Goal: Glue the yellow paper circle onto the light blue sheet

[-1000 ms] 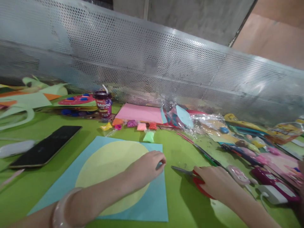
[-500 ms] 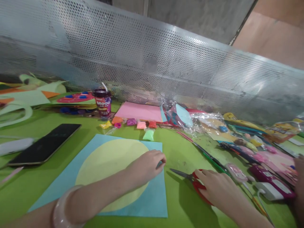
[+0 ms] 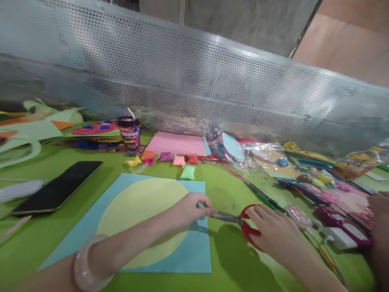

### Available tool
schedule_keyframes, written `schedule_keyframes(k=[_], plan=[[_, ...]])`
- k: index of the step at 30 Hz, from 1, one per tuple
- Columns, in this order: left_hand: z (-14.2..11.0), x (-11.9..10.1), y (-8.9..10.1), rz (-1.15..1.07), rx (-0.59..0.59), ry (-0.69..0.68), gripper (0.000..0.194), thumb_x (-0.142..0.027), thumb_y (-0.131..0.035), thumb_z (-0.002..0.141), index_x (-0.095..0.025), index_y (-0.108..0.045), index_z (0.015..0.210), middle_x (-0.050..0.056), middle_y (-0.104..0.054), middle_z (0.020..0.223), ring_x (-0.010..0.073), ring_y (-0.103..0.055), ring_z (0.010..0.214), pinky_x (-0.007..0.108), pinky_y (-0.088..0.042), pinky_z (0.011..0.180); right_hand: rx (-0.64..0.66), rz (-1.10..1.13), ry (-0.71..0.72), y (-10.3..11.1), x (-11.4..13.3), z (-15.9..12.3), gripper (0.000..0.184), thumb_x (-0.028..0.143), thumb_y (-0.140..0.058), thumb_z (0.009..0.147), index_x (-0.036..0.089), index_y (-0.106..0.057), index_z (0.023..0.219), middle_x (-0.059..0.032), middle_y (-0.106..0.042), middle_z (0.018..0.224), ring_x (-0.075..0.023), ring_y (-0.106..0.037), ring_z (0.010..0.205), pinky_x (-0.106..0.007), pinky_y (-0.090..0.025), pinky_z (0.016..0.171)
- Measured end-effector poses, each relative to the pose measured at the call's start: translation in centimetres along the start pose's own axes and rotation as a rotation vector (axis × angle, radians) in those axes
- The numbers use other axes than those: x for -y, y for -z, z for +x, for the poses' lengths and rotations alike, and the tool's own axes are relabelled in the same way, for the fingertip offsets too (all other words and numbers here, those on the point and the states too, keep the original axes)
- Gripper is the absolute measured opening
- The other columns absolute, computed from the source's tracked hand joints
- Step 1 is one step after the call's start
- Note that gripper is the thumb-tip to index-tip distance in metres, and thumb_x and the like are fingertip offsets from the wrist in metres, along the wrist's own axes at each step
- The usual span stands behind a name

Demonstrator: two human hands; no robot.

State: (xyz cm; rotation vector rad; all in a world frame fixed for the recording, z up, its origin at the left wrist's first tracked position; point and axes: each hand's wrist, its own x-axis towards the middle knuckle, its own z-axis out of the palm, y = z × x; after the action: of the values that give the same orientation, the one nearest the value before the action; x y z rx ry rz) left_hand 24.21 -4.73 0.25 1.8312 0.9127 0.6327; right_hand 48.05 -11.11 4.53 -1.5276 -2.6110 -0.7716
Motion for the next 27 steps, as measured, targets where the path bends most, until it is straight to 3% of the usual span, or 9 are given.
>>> schedule_keyframes(k=[4, 7, 9, 12, 14, 16, 18, 22, 27], plan=[[0.2, 0.2, 0.7, 0.246, -0.109, -0.088, 0.022, -0.033, -0.049, 0.083, -0.018, -0.065, 0.086, 0.004, -0.064, 0.092, 0.0172, -0.058, 0.085, 0.029, -0.044, 0.077, 0.177, 0.164, -0.264, -0.9, -2.7, 2.9, 0.022, 0.027, -0.044, 0.081, 0.02, -0.058, 0.097, -0.008, -0.068, 0.09, -0.0193, -0.063, 0.067, -0.028, -0.044, 0.053], [0.5, 0.3, 0.3, 0.442, -0.055, -0.21, 0.029, -0.029, -0.048, 0.085, -0.017, -0.062, 0.107, 0.009, -0.059, 0.113, 0.0212, -0.053, 0.105, 0.035, -0.041, 0.091, 0.233, 0.264, -0.352, -2.1, -4.1, 5.7, 0.03, 0.034, -0.038, 0.085, 0.019, -0.055, 0.104, -0.0071, -0.068, 0.077, -0.0171, -0.06, 0.056, -0.025, -0.041, 0.046], [0.6, 0.5, -0.5, 0.589, -0.008, -0.283, 0.035, -0.031, -0.048, 0.086, -0.016, -0.058, 0.116, 0.012, -0.056, 0.12, 0.0253, -0.049, 0.112, 0.043, -0.039, 0.094, 0.238, 0.276, -0.309, -2.8, -4.4, 7.3, 0.031, 0.035, -0.038, 0.085, 0.019, -0.055, 0.105, -0.0068, -0.068, 0.079, -0.0174, -0.061, 0.058, -0.026, -0.041, 0.048], [0.5, 0.9, -1.5, 0.77, -0.02, -0.395, 0.035, -0.03, -0.051, 0.085, -0.016, -0.058, 0.116, 0.014, -0.054, 0.122, 0.0287, -0.048, 0.113, 0.049, -0.039, 0.094, 0.243, 0.288, -0.206, -3.3, -4.4, 8.6, 0.031, 0.034, -0.044, 0.081, 0.021, -0.056, 0.106, -0.0077, -0.066, 0.1, -0.0195, -0.063, 0.071, -0.029, -0.045, 0.058], [0.3, 1.3, -1.8, 0.816, -0.064, -0.449, 0.029, -0.027, -0.053, 0.084, -0.017, -0.061, 0.111, 0.013, -0.056, 0.119, 0.0276, -0.05, 0.111, 0.046, -0.042, 0.092, 0.233, 0.289, -0.156, -3.4, -4.4, 8.6, 0.031, 0.032, -0.047, 0.078, 0.021, -0.057, 0.105, -0.008, -0.064, 0.109, -0.0227, -0.061, 0.085, -0.035, -0.045, 0.072], [0.0, 1.6, -1.7, 0.795, -0.099, -0.488, 0.024, -0.024, -0.052, 0.085, -0.02, -0.063, 0.106, 0.009, -0.059, 0.112, 0.0239, -0.052, 0.106, 0.04, -0.044, 0.09, 0.215, 0.275, -0.118, -3.3, -4.4, 8.1, 0.028, 0.03, -0.05, 0.076, 0.02, -0.06, 0.101, -0.0083, -0.064, 0.107, -0.026, -0.056, 0.098, -0.044, -0.038, 0.087], [-0.2, 1.8, -1.5, 0.737, -0.119, -0.501, 0.019, -0.021, -0.051, 0.086, -0.02, -0.063, 0.101, 0.006, -0.06, 0.103, 0.0199, -0.053, 0.099, 0.035, -0.045, 0.087, 0.224, 0.254, -0.064, -3.1, -4.6, 7.1, 0.023, 0.026, -0.05, 0.075, 0.02, -0.063, 0.093, -0.0074, -0.066, 0.099, -0.0263, -0.055, 0.1, -0.047, -0.033, 0.091], [-0.6, 1.7, -1.2, 0.675, -0.117, -0.481, 0.014, -0.016, -0.048, 0.087, -0.019, -0.062, 0.088, 0.003, -0.06, 0.089, 0.0154, -0.053, 0.087, 0.03, -0.045, 0.08, 0.366, 0.266, 0.031, -2.8, -4.7, 5.1, 0.019, 0.017, -0.054, 0.068, 0.024, -0.063, 0.084, -0.0015, -0.069, 0.088, -0.0208, -0.061, 0.079, -0.038, -0.04, 0.076], [-0.5, 1.7, -0.6, 0.646, -0.102, -0.442, 0.016, -0.015, -0.045, 0.088, -0.019, -0.06, 0.091, 0.002, -0.06, 0.09, 0.0147, -0.052, 0.086, 0.029, -0.043, 0.08, 0.335, 0.209, 0.085, -2.8, -4.7, 4.2, 0.019, 0.01, -0.056, 0.062, 0.026, -0.057, 0.07, 0.0056, -0.065, 0.064, -0.0149, -0.059, 0.054, -0.028, -0.032, 0.051]])
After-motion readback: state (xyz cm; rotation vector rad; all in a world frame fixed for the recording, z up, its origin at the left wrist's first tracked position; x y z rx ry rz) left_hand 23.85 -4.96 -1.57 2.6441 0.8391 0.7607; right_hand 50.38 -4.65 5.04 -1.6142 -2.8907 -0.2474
